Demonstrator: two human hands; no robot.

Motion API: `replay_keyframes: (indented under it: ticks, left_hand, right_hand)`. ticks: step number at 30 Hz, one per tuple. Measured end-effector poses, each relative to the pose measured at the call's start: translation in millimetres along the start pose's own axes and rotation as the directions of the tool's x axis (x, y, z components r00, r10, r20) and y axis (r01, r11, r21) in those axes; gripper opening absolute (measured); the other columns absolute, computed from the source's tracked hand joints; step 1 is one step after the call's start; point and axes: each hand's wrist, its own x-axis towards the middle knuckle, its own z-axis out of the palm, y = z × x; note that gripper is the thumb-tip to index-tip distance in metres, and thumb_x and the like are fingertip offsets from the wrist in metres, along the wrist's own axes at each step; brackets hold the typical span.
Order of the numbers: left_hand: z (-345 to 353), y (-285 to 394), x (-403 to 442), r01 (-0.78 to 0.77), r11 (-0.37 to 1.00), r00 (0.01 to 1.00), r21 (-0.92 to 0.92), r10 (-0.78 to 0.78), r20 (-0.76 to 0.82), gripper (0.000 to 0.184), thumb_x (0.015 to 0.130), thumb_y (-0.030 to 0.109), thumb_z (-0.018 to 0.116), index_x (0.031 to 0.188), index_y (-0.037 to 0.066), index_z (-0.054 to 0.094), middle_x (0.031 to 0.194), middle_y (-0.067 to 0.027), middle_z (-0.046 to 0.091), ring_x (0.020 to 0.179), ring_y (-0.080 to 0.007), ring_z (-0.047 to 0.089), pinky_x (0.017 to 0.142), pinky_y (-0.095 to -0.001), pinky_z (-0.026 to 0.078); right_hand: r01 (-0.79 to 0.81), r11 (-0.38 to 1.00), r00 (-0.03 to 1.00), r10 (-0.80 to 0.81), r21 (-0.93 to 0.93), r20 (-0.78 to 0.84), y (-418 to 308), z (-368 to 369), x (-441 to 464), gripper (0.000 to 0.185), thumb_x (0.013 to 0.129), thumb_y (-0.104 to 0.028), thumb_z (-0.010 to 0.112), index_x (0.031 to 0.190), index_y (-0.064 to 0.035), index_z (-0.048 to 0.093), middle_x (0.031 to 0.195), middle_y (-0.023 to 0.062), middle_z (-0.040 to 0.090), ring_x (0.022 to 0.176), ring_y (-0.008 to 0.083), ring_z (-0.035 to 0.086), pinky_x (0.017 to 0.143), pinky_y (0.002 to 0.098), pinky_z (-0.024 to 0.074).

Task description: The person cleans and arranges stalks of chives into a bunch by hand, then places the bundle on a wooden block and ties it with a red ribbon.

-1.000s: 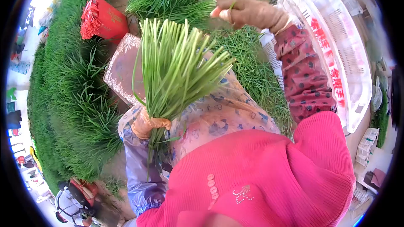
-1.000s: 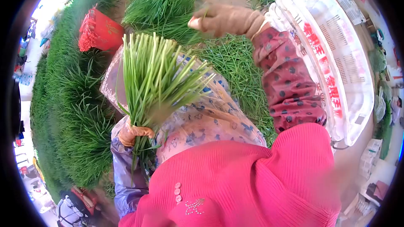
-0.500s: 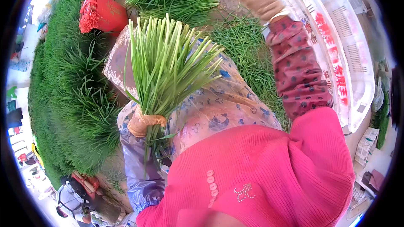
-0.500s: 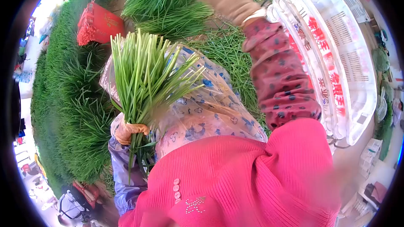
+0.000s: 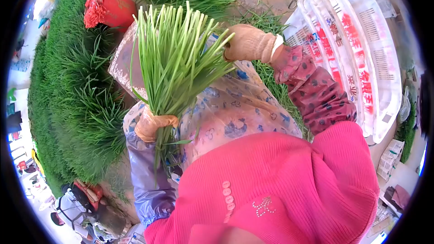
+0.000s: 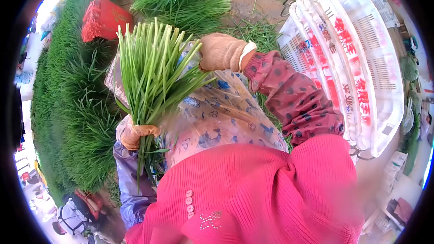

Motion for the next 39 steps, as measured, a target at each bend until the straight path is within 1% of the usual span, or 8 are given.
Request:
replay_keyframes:
  ticks: [11,15,24,28,30,31,36,39]
  left_hand:
    - [-31,-46,-2,-0.049,0.919,0.997,-0.391,0.069,0.038,0.049,0.072,0.004,0.075,0.115,-0.006,0.053,0.077,-0.0148,0.061,0.062,-0.0242,0.058,0.056,-0.0368,0.047]
    - [-36,-45,10,-0.246,0.853,0.951,-0.46,0.303,0.055,0.053,0.074,0.008,0.077,0.119,-0.006,0.052,0.099,-0.0185,0.062,0.063,-0.0217,0.055,0.056,-0.0352,0.046]
    - [-13,-31,6,-0.141,0.832,0.987,-0.536,0.075,-0.143,0.07,0.065,-0.001,0.077,0.129,-0.004,0.049,0.122,-0.021,0.059,0.084,-0.0256,0.065,0.076,-0.0328,0.054]
    - [10,-41,28,-0.487,0.873,0.871,0.034,0.488,-0.058,0.06,0.071,0.001,0.074,0.128,0.002,0.054,0.12,-0.0094,0.063,0.109,-0.02,0.059,0.096,-0.0339,0.046]
    - [34,-22,15,-0.51,0.543,0.741,0.667,0.671,0.02,0.056,0.073,0.003,0.073,0.127,0.004,0.056,0.118,-0.0084,0.065,0.107,-0.0166,0.059,0.093,-0.0328,0.046]
    - [43,-27,13,-0.327,0.887,0.917,0.327,0.381,-0.117,0.054,0.072,0.002,0.072,0.125,0.006,0.057,0.116,-0.0075,0.065,0.106,-0.0174,0.061,0.092,-0.0326,0.047]
    - [62,-39,25,-0.338,0.871,0.933,0.356,0.36,0.005,0.048,0.075,0.01,0.069,0.122,0.008,0.059,0.109,-0.0119,0.065,0.1,-0.0276,0.062,0.086,-0.0344,0.05]
    - [72,-38,33,-0.406,0.569,0.888,0.715,0.431,0.161,0.051,0.08,0.015,0.065,0.129,0.009,0.054,0.114,-0.0146,0.063,0.101,-0.0319,0.061,0.086,-0.0369,0.05]
  right_hand:
    - [-0.525,0.76,0.737,0.181,-0.383,-0.651,105,-60,-18,0.031,0.081,-0.028,0.067,0.104,-0.0073,0.066,0.099,0.0182,0.067,0.095,0.0388,0.063,0.083,0.0446,0.0498]
    - [-0.133,0.946,0.989,0.108,0.297,0.099,58,-35,-23,0.051,0.078,-0.029,0.073,0.121,-0.0051,0.059,0.113,0.0138,0.066,0.101,0.0275,0.064,0.086,0.0408,0.0505]
    - [0.202,0.054,0.865,-0.478,0.978,-0.152,-24,43,23,0.125,0.064,-0.069,0.075,0.152,-0.0085,0.011,0.146,0.0153,0.038,0.131,0.0308,0.042,0.102,0.0456,0.0417]
    - [0.389,-0.051,0.84,-0.391,0.92,-0.377,-31,46,42,0.114,0.067,-0.066,0.075,0.151,-0.0126,0.02,0.146,0.0072,0.038,0.129,0.0225,0.044,0.107,0.0398,0.0384]
    - [0.469,-0.287,0.835,-0.164,0.835,-0.525,-27,53,46,0.116,0.063,-0.046,0.086,0.15,-0.0141,0.016,0.134,0.0054,0.051,0.12,0.0236,0.053,0.1,0.044,0.0452]
    - [0.426,-0.284,0.858,-0.175,0.859,-0.484,-33,40,31,0.119,0.062,-0.05,0.086,0.151,-0.014,0.015,0.135,0.0083,0.05,0.119,0.0248,0.054,0.1,0.0432,0.0451]
    - [0.407,-0.182,0.864,-0.242,0.895,-0.442,3,42,37,0.124,0.061,-0.055,0.085,0.152,-0.0152,0.012,0.132,0.0151,0.052,0.113,0.029,0.058,0.099,0.0444,0.0459]
    - [0.268,0.021,0.909,-0.336,0.963,-0.246,16,39,37,0.081,0.088,-0.04,0.067,0.15,-0.0101,0.024,0.136,0.0141,0.05,0.118,0.0228,0.054,0.1,0.0403,0.046]
